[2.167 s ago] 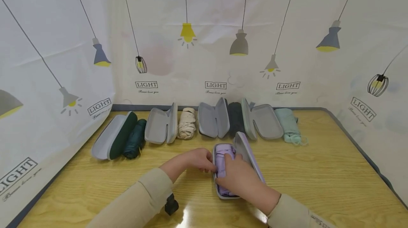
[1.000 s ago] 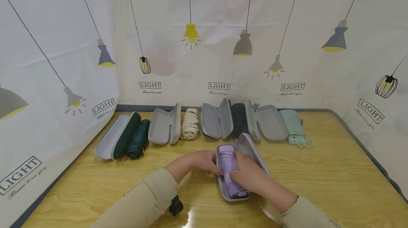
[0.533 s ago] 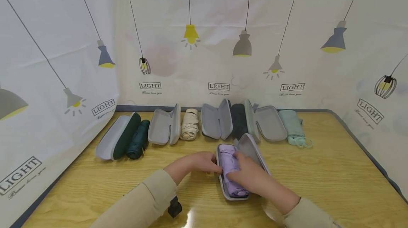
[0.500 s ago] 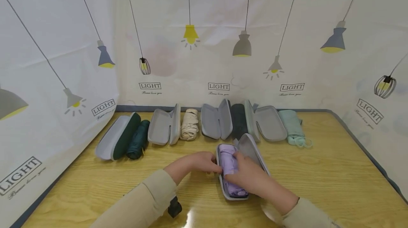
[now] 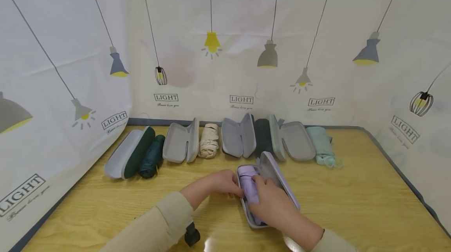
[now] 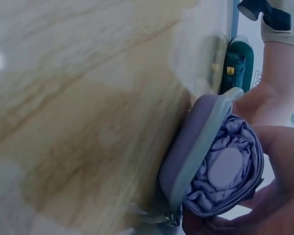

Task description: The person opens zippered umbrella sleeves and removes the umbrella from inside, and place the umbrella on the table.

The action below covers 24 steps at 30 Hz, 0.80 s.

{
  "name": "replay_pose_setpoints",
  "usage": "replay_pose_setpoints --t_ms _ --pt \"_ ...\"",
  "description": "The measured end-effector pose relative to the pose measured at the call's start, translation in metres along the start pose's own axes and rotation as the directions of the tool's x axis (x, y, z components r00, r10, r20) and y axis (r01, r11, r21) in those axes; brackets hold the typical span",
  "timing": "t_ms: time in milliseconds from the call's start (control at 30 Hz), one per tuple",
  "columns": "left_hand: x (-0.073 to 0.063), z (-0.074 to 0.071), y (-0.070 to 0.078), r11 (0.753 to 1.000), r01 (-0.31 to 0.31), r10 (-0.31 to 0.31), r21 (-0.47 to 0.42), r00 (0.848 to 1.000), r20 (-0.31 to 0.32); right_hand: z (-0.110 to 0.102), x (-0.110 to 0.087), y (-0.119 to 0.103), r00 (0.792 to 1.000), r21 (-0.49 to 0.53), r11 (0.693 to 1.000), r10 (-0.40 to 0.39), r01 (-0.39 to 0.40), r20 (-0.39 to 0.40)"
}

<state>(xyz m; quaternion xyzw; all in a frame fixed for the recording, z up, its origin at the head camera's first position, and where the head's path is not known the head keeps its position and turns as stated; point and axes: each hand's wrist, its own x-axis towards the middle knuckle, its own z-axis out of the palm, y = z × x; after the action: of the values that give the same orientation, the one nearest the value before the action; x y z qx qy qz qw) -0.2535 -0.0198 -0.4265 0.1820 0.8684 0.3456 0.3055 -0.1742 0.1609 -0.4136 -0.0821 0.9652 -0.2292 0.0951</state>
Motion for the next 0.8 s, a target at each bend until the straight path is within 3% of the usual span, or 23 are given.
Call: replay_pose_setpoints --t_ms 167,300,400,567,800 --pt "-0.004 0.007 0.002 0.992 0.004 -0.013 -0.123 0.998 -0.069 -0.005 -0.009 -0.002 0.995 -0.069 0.995 -0.074 0.069 -0.071" --pt "-0.008 0.010 0.008 0.963 0.009 -0.050 -0.270 0.988 -0.144 -0.016 -0.017 -0.002 0.990 -0.063 0.994 -0.092 0.085 -0.111" --pt "-0.014 0.011 0.013 0.943 0.019 -0.081 -0.332 0.981 -0.174 -0.025 -0.023 0.001 0.987 -0.025 0.997 -0.078 0.075 -0.139" --pt "-0.019 0.011 0.021 0.941 0.021 -0.091 -0.337 0.977 -0.191 -0.039 -0.031 0.012 0.978 0.020 0.999 -0.041 0.046 -0.204" --pt "-0.021 0.012 0.023 0.954 0.008 -0.065 -0.299 0.981 -0.184 -0.062 -0.044 0.032 0.953 0.007 0.998 -0.057 0.062 -0.297"
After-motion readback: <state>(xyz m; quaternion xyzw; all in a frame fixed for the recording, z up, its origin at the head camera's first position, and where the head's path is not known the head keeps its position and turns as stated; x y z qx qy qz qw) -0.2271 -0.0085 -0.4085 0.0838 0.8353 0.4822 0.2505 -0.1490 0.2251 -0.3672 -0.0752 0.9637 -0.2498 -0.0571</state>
